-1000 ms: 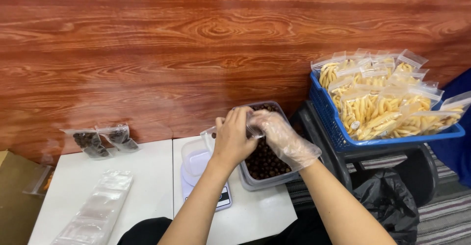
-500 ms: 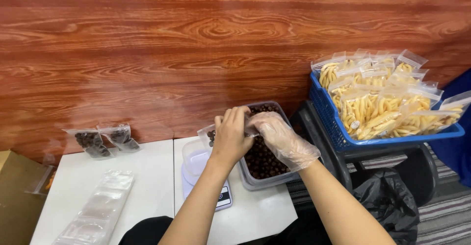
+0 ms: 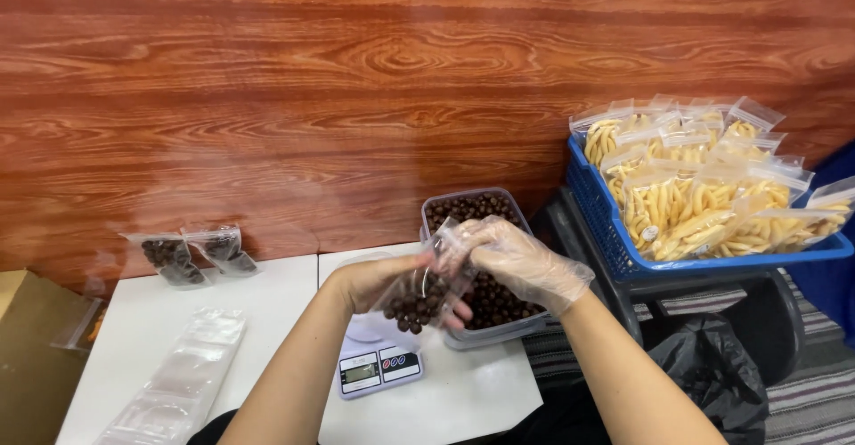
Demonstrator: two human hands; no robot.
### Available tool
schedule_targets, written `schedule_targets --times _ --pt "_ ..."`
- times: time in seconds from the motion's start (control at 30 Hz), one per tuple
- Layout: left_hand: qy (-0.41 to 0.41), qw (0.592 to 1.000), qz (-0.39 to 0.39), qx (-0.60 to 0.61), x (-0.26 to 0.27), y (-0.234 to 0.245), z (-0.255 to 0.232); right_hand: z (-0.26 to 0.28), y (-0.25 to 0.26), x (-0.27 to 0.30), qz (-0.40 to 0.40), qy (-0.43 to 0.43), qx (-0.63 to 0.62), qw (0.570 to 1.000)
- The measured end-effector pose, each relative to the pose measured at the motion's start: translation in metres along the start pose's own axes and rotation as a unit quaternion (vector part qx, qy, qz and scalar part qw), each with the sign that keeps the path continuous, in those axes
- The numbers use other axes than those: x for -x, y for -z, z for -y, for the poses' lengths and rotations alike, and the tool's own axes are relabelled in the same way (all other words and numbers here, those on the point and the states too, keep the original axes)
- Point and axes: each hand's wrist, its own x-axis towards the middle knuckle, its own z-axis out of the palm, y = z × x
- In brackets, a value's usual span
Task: Packing chocolate balls into small plastic bags and weighing them on a digital scale for portion control.
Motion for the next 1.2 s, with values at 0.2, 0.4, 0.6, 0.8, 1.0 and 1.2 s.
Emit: schedule_targets --times 0.2,0.4,0.6,0.8,1.0,1.2 --pt "-0.037 0.989 -0.137 -0.036 -0.018 0.013 0.018 0.005 0.003 0.005 -0.010 -0.128 0.096 0.987" --pt "-0.008 0.972 -0.192 -0.132 -0.014 -0.008 0.010 0.030 -0.026 0.004 0.028 -0.199 -0.005 0.980" --pt "-0.100 0.966 -0.204 -0.128 -0.028 0.017 0.025 0.033 -0.037 0.005 -0.020 -0.101 -0.080 0.991" --pt "-0.144 0.952 -0.237 -0.128 0.010 -0.001 -0.008 -0.033 -0.034 -0.009 -0.134 0.015 -0.079 0.988" --pt "-0.185 0.855 -0.372 -0.312 0.042 0.010 -0.018 -0.039 -0.044 -0.024 -0.153 0.059 0.040 0.986" --pt "-0.237 0.761 -0.528 -0.292 0.066 0.058 -0.008 -0.081 -0.058 -0.043 -0.098 0.107 0.186 0.972"
